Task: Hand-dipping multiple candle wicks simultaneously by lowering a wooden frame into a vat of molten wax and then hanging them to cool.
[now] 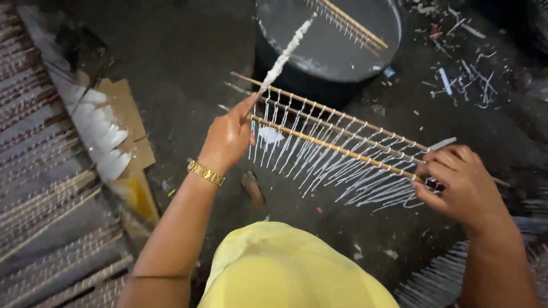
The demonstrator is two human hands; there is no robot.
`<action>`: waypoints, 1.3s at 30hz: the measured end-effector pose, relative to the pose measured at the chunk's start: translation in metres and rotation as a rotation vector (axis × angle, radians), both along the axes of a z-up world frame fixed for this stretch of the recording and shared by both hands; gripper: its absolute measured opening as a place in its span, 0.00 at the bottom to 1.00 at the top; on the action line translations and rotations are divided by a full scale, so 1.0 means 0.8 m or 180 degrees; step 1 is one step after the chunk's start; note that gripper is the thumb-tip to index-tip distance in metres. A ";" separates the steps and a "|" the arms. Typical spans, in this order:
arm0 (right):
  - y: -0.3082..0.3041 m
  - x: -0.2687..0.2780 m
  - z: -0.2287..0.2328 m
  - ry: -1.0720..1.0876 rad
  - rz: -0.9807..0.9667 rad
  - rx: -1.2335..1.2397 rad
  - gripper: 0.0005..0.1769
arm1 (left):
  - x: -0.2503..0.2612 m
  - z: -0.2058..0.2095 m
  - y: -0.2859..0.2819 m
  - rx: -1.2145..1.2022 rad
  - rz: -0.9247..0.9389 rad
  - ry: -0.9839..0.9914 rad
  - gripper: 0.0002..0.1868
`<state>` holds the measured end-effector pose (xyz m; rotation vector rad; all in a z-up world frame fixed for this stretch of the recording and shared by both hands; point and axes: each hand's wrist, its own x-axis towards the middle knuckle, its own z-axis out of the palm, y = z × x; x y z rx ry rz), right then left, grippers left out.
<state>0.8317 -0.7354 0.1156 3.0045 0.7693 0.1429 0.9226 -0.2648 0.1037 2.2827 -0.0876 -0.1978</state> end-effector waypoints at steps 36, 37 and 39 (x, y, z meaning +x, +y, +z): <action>-0.012 0.634 -0.138 -0.0656 0.0063 0.1004 0.08 | 0.136 -0.359 0.103 0.0665 0.1377 0.2533 0.31; -0.013 0.645 -0.152 -0.0617 0.0111 0.1019 0.08 | 0.137 -0.359 0.092 0.0660 0.1429 0.2568 0.31; -0.013 0.662 -0.181 -0.0634 0.0269 0.1179 0.04 | 0.132 -0.359 0.071 0.0694 0.1643 0.2731 0.23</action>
